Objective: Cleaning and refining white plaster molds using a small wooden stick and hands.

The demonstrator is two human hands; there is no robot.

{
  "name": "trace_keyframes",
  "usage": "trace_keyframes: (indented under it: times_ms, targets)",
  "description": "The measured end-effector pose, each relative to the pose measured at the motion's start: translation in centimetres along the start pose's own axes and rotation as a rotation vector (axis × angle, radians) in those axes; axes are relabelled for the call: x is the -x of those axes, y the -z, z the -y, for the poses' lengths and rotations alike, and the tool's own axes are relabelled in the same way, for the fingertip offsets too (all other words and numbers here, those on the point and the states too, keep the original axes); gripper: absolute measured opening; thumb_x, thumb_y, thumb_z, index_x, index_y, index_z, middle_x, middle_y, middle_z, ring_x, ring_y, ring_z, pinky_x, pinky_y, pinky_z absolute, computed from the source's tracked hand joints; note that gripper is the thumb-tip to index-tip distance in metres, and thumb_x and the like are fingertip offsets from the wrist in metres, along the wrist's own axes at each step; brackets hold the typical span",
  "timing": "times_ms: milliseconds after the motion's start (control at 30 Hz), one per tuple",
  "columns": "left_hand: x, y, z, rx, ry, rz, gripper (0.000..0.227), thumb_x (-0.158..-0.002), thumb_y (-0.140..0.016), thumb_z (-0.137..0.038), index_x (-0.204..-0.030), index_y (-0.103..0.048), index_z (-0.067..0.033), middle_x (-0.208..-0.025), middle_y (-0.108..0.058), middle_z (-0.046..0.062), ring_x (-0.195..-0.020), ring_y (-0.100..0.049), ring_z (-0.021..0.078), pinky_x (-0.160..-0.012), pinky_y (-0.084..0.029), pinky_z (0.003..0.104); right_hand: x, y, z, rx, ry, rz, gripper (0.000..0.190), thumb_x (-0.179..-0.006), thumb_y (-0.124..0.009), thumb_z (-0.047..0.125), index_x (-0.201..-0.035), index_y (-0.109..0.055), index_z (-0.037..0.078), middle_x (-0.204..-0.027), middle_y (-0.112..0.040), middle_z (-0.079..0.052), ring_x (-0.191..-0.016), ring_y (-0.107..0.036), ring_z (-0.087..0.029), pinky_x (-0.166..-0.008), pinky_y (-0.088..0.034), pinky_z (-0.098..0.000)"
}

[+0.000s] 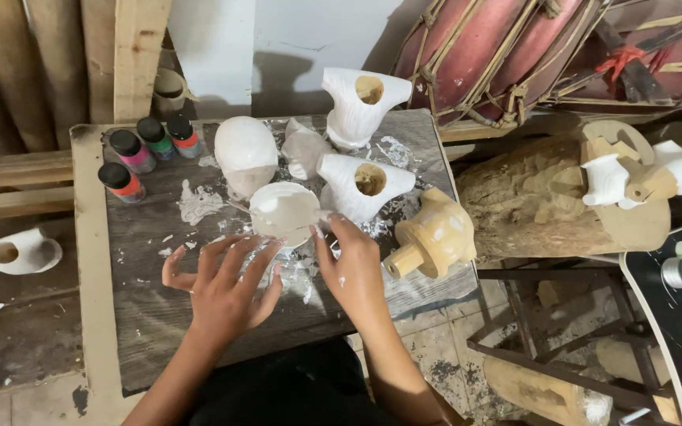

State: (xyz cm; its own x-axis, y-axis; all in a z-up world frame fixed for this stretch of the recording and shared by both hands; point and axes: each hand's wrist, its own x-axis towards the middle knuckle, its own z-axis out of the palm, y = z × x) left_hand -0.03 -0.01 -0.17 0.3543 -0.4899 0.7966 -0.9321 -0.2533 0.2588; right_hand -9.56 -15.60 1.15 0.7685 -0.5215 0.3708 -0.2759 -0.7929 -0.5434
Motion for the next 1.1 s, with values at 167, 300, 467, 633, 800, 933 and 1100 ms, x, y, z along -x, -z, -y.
trace_keyframes:
  times_ms: [167,300,467,633,800,933,1100]
  targets:
    - [-0.3,0.2,-0.2,-0.006,0.0,-0.007,0.033,-0.081,-0.072,-0.019,-0.113,-0.077,-0.0175,-0.101,-0.069,0.005,-0.097,-0.067,0.0316,-0.091,-0.055,0.039,0.8,-0.7,-0.7,-0.037,0.008,-0.025,0.011,-0.093,-0.071,0.007,-0.098,-0.074,-0.001,-0.084,-0.076,-0.019,-0.082,-0.075,-0.038,-0.07,-0.062,-0.0406]
    - [-0.3,0.1,0.1,-0.03,-0.008,-0.017,0.034,-0.079,-0.073,-0.019,-0.113,-0.077,-0.0179,-0.102,-0.068,0.005,-0.097,-0.066,0.0316,-0.09,-0.055,0.039,0.2,0.1,0.7,-0.061,0.047,-0.094,0.009,-0.095,-0.07,0.008,-0.097,-0.073,-0.001,-0.081,-0.074,-0.019,-0.08,-0.075,-0.036,-0.066,-0.061,-0.0393]
    - [-0.5,0.2,-0.2,-0.037,0.009,-0.017,0.034,-0.079,-0.073,-0.018,-0.112,-0.077,-0.0178,-0.101,-0.069,0.005,-0.096,-0.066,0.0317,-0.089,-0.054,0.04,-0.1,0.4,0.3,-0.265,0.044,-0.038,0.009,-0.093,-0.069,0.005,-0.098,-0.073,-0.001,-0.081,-0.075,-0.018,-0.079,-0.075,-0.036,-0.068,-0.062,-0.0412]
    - [-0.5,0.2,-0.2,-0.027,0.014,-0.019,0.035,-0.078,-0.074,-0.017,-0.112,-0.076,-0.0163,-0.102,-0.068,0.006,-0.097,-0.066,0.033,-0.09,-0.053,0.041,-0.9,-1.3,-0.3,-0.293,0.08,0.09,0.009,-0.088,-0.076,0.008,-0.094,-0.072,0.002,-0.071,-0.07,-0.015,-0.073,-0.072,-0.037,-0.066,-0.058,-0.0416]
    - [-0.4,0.1,0.0,-0.011,0.047,-0.033,0.036,-0.078,-0.072,-0.016,-0.114,-0.076,-0.0164,-0.102,-0.068,0.005,-0.098,-0.066,0.0322,-0.091,-0.053,0.041,-2.0,-1.7,-0.6,-0.086,0.168,0.221,0.012,-0.086,-0.072,0.009,-0.097,-0.074,0.007,-0.072,-0.07,-0.009,-0.07,-0.07,-0.029,-0.07,-0.054,-0.0413]
    - [1.0,-0.7,0.5,-0.002,0.043,-0.032,0.036,-0.078,-0.074,-0.016,-0.113,-0.076,-0.0145,-0.102,-0.068,0.008,-0.097,-0.066,0.0341,-0.089,-0.053,0.043,-0.8,-1.7,-1.6,-0.076,0.216,0.198,0.015,-0.092,-0.066,0.012,-0.104,-0.071,0.007,-0.075,-0.069,-0.009,-0.076,-0.07,-0.029,-0.073,-0.053,-0.0396]
    - [2.9,-1.6,0.8,-0.092,0.133,0.071,0.03,-0.092,-0.072,-0.025,-0.122,-0.072,-0.025,-0.114,-0.068,-0.003,-0.101,-0.065,0.0264,-0.112,-0.023,0.054,1.5,0.4,-3.5,-0.348,0.037,-0.047,0.036,-0.094,-0.045,-0.005,-0.124,-0.064,0.0,-0.124,-0.07,-0.017,-0.105,-0.071,-0.026,-0.092,-0.06,-0.034]
